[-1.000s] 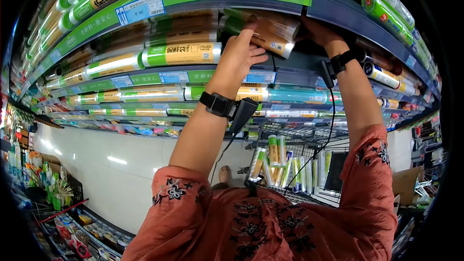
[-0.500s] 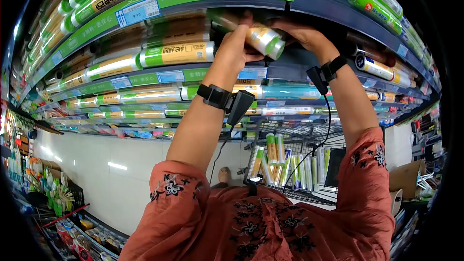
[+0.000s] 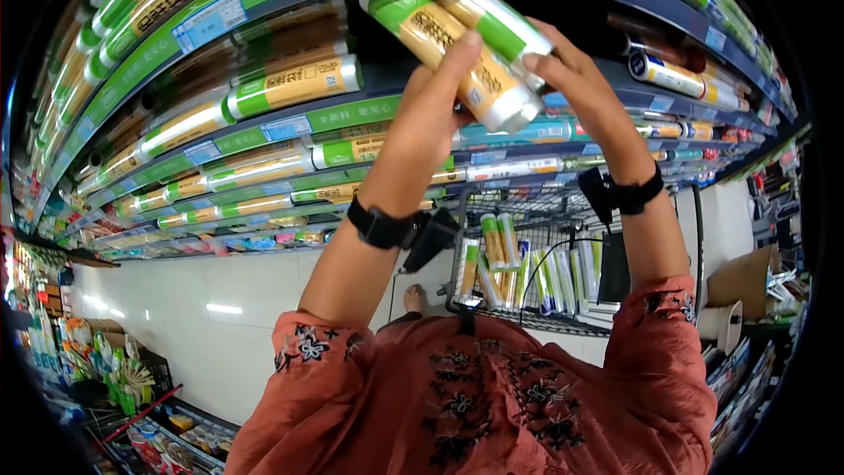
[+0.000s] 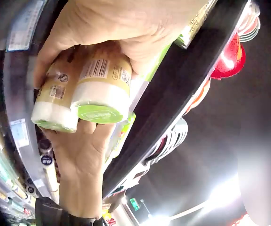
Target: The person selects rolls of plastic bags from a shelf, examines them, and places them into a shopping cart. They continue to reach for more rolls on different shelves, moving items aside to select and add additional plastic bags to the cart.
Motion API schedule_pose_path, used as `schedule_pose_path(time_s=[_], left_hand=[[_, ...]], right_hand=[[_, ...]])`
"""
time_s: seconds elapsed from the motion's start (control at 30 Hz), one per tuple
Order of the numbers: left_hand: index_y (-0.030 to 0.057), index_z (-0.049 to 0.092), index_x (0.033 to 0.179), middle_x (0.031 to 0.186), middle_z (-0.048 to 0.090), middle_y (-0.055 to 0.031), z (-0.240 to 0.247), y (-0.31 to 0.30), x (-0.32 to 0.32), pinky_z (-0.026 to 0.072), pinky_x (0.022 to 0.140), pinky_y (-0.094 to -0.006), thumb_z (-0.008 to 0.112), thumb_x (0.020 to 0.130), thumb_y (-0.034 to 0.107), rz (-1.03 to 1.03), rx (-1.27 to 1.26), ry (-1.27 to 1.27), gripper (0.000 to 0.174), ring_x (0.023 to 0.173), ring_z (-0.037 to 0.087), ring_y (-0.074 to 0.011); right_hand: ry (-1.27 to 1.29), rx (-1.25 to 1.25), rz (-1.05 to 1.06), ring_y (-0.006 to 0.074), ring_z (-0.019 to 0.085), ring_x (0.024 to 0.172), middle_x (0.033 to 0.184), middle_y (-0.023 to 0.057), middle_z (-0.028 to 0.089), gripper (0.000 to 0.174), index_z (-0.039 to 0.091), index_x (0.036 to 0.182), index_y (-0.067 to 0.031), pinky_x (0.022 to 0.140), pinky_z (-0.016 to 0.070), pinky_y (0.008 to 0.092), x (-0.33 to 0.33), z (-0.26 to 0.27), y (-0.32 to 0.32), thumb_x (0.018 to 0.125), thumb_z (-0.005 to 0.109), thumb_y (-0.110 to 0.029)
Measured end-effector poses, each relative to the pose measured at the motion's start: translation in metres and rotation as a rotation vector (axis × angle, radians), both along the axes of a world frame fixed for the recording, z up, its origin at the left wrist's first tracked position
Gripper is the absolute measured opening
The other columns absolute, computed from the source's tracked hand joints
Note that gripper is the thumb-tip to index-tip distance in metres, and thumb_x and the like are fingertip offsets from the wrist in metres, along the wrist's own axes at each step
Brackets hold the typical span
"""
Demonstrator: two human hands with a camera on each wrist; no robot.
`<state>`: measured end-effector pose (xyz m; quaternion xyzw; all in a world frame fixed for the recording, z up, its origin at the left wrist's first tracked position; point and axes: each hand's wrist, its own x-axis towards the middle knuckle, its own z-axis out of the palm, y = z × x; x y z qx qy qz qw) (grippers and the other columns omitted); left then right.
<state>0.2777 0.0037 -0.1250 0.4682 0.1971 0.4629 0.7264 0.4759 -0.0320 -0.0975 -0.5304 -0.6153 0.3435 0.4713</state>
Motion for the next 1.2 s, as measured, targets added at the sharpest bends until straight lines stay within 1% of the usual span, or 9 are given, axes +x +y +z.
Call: schedule_pose_path(time_s=[0.13, 0.2, 0.47, 0.6, 0.83, 1.0, 1.13, 1.17, 1.2], left_hand=[[-0.0043, 0.051, 0.130, 0.111, 0.064, -0.0119, -0.021, -0.052, 0.006, 0.0556, 0.083, -0.0302, 0.064, 0.097, 0.039, -0.090, -0.067, 0.021, 0.056, 0.099, 0.066, -0.0169], [-0.0044, 0.051, 0.130, 0.111, 0.064, -0.0117, -0.038, -0.074, 0.011, 0.0551, 0.083, -0.0291, 0.065, 0.096, 0.035, -0.123, -0.047, 0.087, 0.054, 0.099, 0.065, -0.0159], [-0.0033, 0.049, 0.131, 0.118, 0.062, -0.0105, -0.085, -0.133, 0.029, 0.0528, 0.088, -0.0307, 0.067, 0.096, 0.027, -0.510, -0.183, 0.266, 0.050, 0.107, 0.063, -0.0156], [-0.0032, 0.047, 0.138, 0.125, 0.061, -0.0127, -0.152, -0.137, 0.054, 0.0526, 0.094, -0.0343, 0.062, 0.098, 0.037, -0.581, -0.311, 0.355, 0.059, 0.113, 0.063, -0.0199], [0.0087, 0.054, 0.131, 0.111, 0.065, -0.0071, -0.286, -0.136, 0.078, 0.0528, 0.081, -0.0381, 0.060, 0.092, 0.054, -0.701, -0.578, 0.678, 0.060, 0.098, 0.065, -0.0197], [0.0076, 0.055, 0.132, 0.107, 0.067, -0.0069, -0.349, -0.127, 0.079, 0.0565, 0.072, -0.0310, 0.061, 0.092, 0.053, -0.721, -0.601, 0.777, 0.061, 0.088, 0.069, -0.0160], [0.0070, 0.064, 0.121, 0.102, 0.069, -0.0054, -0.374, -0.126, 0.069, 0.0547, 0.071, -0.0314, 0.063, 0.093, 0.050, -0.665, -0.602, 0.736, 0.051, 0.092, 0.068, -0.0157], [0.0059, 0.066, 0.117, 0.103, 0.069, -0.0046, -0.415, -0.127, 0.064, 0.0539, 0.068, -0.0306, 0.065, 0.093, 0.043, -0.691, -0.549, 0.753, 0.044, 0.091, 0.066, -0.0137], [0.0050, 0.065, 0.118, 0.103, 0.069, -0.0041, -0.393, -0.130, 0.062, 0.0528, 0.067, -0.0292, 0.069, 0.092, 0.036, -0.621, -0.487, 0.640, 0.040, 0.088, 0.064, -0.0126]], right_hand=[[-0.035, 0.052, -0.134, 0.0286, 0.055, 0.122, 0.128, 0.0172, 0.060, 0.079, 0.048, 0.146, -0.0049, 0.102, 0.0429, 0.0371, 0.011, -0.039, -0.059, 0.081, 0.067, -0.045], [0.049, -0.019, -0.154, 0.0308, 0.050, 0.130, 0.139, 0.0189, 0.054, 0.084, 0.046, 0.146, -0.0027, 0.109, 0.0383, 0.0418, 0.011, -0.047, -0.096, 0.078, 0.070, -0.046], [0.166, -0.262, -0.345, 0.0279, 0.046, 0.134, 0.140, 0.0175, 0.049, 0.082, 0.040, 0.149, 0.0008, 0.113, 0.0337, 0.0385, 0.026, -0.120, -0.220, 0.081, 0.071, -0.034], [0.388, -0.499, -0.395, 0.0259, 0.046, 0.133, 0.139, 0.0172, 0.050, 0.080, 0.037, 0.149, 0.0045, 0.110, 0.0372, 0.0367, 0.037, -0.165, -0.236, 0.086, 0.066, -0.036], [0.601, -0.872, -0.300, 0.0191, 0.061, 0.099, 0.117, 0.0079, 0.064, 0.065, 0.053, 0.134, -0.0063, 0.081, 0.0502, 0.0358, 0.059, -0.315, -0.233, 0.088, 0.061, -0.051], [0.689, -1.004, -0.335, 0.0203, 0.062, 0.101, 0.115, 0.0083, 0.063, 0.058, 0.057, 0.127, -0.0092, 0.087, 0.0513, 0.0358, 0.049, -0.371, -0.221, 0.089, 0.058, -0.053], [0.601, -0.901, -0.335, 0.0261, 0.062, 0.109, 0.124, 0.0148, 0.063, 0.079, 0.045, 0.142, 0.0003, 0.092, 0.0501, 0.0395, 0.049, -0.403, -0.215, 0.088, 0.064, -0.054], [0.426, -0.953, -0.210, 0.0273, 0.059, 0.118, 0.132, 0.0183, 0.060, 0.090, 0.038, 0.147, 0.0024, 0.097, 0.0484, 0.0396, 0.054, -0.417, -0.212, 0.085, 0.068, -0.056], [0.235, -0.975, -0.089, 0.0286, 0.055, 0.127, 0.139, 0.0217, 0.056, 0.101, 0.030, 0.152, 0.0045, 0.103, 0.0466, 0.0396, 0.064, -0.440, -0.209, 0.083, 0.071, -0.057]])
